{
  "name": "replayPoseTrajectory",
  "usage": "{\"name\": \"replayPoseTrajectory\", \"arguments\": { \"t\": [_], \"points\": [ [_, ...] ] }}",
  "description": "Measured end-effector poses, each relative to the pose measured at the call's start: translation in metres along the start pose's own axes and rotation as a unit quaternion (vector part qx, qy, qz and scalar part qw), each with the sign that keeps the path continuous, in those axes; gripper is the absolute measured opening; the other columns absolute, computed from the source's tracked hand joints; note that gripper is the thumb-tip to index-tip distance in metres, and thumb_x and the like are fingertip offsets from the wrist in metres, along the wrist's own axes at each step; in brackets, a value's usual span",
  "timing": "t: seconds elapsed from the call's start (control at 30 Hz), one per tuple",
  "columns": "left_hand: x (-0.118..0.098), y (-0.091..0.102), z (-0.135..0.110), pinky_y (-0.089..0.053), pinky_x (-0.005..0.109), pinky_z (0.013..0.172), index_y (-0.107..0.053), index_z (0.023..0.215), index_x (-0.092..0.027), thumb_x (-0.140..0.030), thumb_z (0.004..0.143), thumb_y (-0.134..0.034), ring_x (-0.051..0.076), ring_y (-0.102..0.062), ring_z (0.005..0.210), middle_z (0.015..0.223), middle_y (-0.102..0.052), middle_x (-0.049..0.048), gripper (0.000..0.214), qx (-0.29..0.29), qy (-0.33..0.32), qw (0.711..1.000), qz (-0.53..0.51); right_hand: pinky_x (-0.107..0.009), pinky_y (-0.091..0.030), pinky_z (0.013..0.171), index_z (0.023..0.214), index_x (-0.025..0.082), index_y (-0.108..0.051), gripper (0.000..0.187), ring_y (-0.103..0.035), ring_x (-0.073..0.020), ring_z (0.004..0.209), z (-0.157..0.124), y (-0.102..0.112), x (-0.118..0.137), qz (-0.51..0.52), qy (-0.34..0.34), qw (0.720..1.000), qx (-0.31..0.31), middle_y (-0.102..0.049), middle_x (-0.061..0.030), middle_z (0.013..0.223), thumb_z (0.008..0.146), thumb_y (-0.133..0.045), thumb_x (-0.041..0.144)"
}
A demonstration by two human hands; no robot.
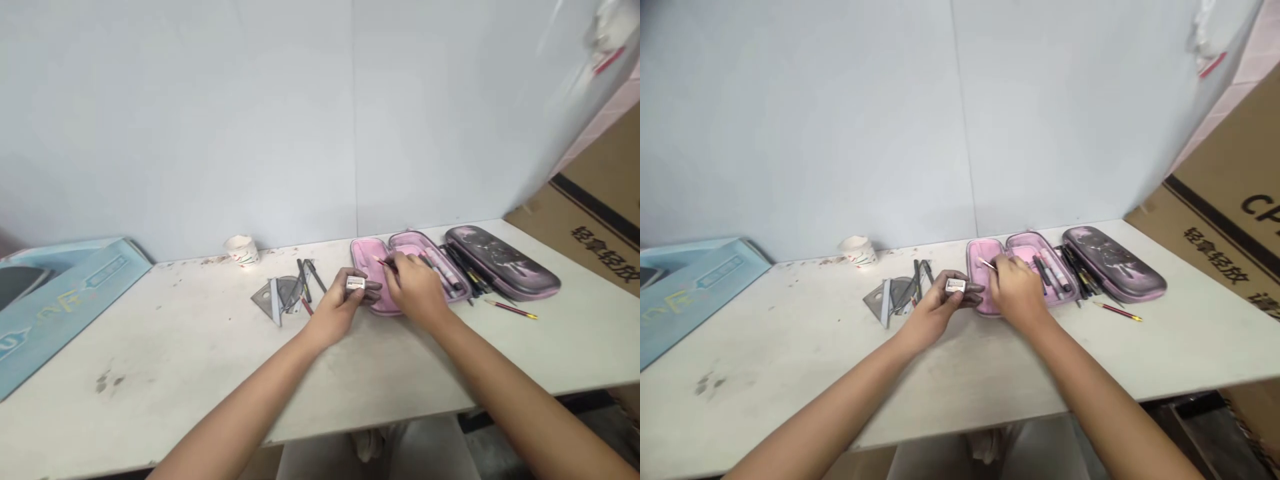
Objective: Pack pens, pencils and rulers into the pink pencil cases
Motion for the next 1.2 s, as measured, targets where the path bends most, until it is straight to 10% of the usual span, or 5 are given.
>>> {"name": "replayPoseTrajectory", "arguments": {
  "t": [0.2, 0.37, 0.6, 0.9, 1.2],
  "points": [
    [0.009, -0.039, 0.012, -0.047, 0.036, 0.083, -0.041, 0.098, -0.019, -0.036, 0.081, -0.055, 0.015, -0.063, 0.084, 0.097, -0.065, 0.0089, 0.027, 0.053, 0.030, 0.998, -0.002, -0.037, -0.036, 0.077, 0.094, 0.009, -0.061, 0.030, -0.048, -0.0281, 0.095, -0.014, -0.005, -0.065, -0.113, -0.018, 0.992, 0.051, -0.061, -0.0183, 0.099, 0.084, -0.041, 0.029],
    [0.007, -0.030, 0.009, -0.048, 0.035, 0.080, -0.041, 0.097, -0.019, -0.035, 0.082, -0.054, 0.014, -0.063, 0.080, 0.092, -0.066, 0.0079, 0.025, 0.043, 0.031, 0.999, 0.011, -0.037, -0.036, 0.077, 0.095, 0.011, -0.061, 0.029, -0.047, -0.0274, 0.094, -0.008, -0.008, -0.062, -0.111, 0.005, 0.991, 0.069, -0.059, -0.0166, 0.097, 0.085, -0.040, 0.029],
    [0.000, 0.061, -0.020, -0.048, 0.034, 0.077, -0.040, 0.097, -0.018, -0.036, 0.083, -0.053, 0.013, -0.061, 0.072, 0.082, -0.063, 0.0035, 0.026, -0.068, 0.023, 0.997, 0.005, -0.036, -0.035, 0.082, 0.087, 0.011, -0.061, 0.027, -0.048, -0.0248, 0.090, 0.028, -0.033, 0.032, -0.059, 0.151, 0.982, 0.093, -0.059, -0.0132, 0.090, 0.086, -0.038, 0.025],
    [-0.016, 0.216, -0.116, -0.045, 0.027, 0.067, -0.040, 0.096, -0.018, -0.036, 0.083, -0.049, 0.010, -0.055, 0.061, 0.070, -0.057, -0.0020, 0.023, -0.258, 0.036, 0.961, 0.093, -0.031, -0.038, 0.078, 0.114, 0.017, -0.050, 0.032, -0.046, -0.0235, 0.105, 0.074, -0.108, 0.207, 0.062, 0.214, 0.959, 0.176, -0.059, -0.0096, 0.106, 0.088, -0.035, 0.030],
    [-0.066, 0.274, -0.145, -0.047, 0.028, 0.064, -0.033, 0.090, -0.020, -0.028, 0.087, -0.041, 0.011, -0.055, 0.062, 0.067, -0.055, -0.0020, 0.012, -0.260, 0.028, 0.942, 0.209, -0.030, -0.034, 0.058, 0.110, 0.021, -0.049, 0.032, -0.062, -0.0262, 0.077, 0.103, -0.146, 0.275, -0.009, 0.178, 0.962, 0.207, -0.067, -0.0102, 0.088, 0.090, -0.028, 0.032]
  ]
}}
Point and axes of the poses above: each hand's wrist, its own z-axis towards the middle knuckle, its own y-axis out of the back of the hand, x = y × z, the point moved 7 cm from there along z, towards the middle knuckle
